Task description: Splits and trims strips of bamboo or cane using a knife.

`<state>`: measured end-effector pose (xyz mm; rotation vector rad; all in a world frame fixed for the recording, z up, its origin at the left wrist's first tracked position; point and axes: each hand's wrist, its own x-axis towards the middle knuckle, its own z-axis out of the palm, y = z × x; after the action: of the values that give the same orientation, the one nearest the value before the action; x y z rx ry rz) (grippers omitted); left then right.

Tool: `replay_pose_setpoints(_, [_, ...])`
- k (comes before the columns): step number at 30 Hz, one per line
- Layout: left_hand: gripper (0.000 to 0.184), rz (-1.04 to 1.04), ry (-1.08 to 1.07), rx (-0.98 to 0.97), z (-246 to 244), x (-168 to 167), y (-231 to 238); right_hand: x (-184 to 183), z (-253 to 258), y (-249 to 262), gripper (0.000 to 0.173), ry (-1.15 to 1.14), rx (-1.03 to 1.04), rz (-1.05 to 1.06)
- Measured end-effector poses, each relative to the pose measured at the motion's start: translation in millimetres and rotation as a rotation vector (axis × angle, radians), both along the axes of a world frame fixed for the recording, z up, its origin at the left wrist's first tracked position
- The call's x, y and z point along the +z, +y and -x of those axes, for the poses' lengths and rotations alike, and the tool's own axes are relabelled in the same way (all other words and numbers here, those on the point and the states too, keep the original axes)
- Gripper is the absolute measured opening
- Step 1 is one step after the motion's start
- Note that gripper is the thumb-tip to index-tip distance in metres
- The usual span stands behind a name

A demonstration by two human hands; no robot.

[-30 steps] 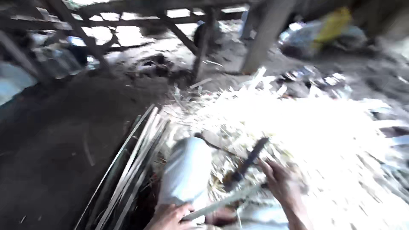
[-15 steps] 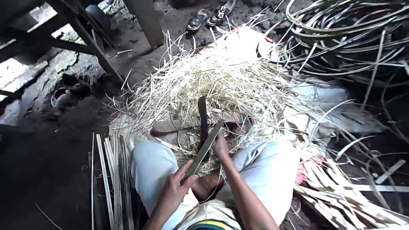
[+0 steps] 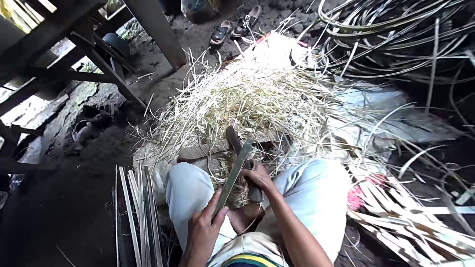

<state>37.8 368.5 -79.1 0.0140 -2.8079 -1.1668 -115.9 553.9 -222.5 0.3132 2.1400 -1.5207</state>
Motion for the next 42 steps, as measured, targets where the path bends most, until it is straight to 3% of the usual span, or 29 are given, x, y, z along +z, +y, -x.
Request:
replay_pose_setpoints(2, [0.045,0.02,0.007,0.012,-0.1,-0.1,1.5,15.4,-13.1,13.5,0.041,0.047,-0.095,0.175])
replay_pose_setpoints(7, [0.046,-0.038,-0.07,0.002,-2.0,-1.9,7.4,39.3,-36.9,43.2,0.021,0.428,-0.318,0.476])
replay_pose_setpoints(10, [0.046,-0.076,-0.121,-0.026,-4.0,-4.2,12.5,62.4,-41.4,61.2,0.025,0.488,-0.278,0.762])
replay_pose_setpoints(12, [0.047,-0.102,-0.143,-0.048,-4.1,-5.8,15.5,74.3,-44.9,66.6,0.03,0.549,-0.243,0.782])
replay_pose_setpoints(14, [0.048,-0.14,-0.156,-0.08,-2.7,-4.6,19.3,83.5,-51.2,64.0,0.032,0.646,-0.259,0.619])
replay_pose_setpoints(18, [0.049,-0.225,-0.19,-0.136,1.8,1.7,27.9,81.1,-63.9,49.9,0.036,0.927,-0.169,0.042])
replay_pose_setpoints(25, [0.047,-0.329,-0.209,-0.177,9.6,11.2,38.5,90.5,-79.9,13.7,0.023,1.194,-0.203,-0.46])
replay_pose_setpoints(28, [0.047,-0.349,-0.18,-0.203,7.8,10.0,39.8,95.1,-67.1,21.1,0.02,1.151,-0.255,-0.534])
replay_pose_setpoints(42, [0.048,-0.371,-0.214,-0.185,12.3,14.9,48.0,102.1,-50.0,34.0,0.021,1.084,-0.247,-0.469])
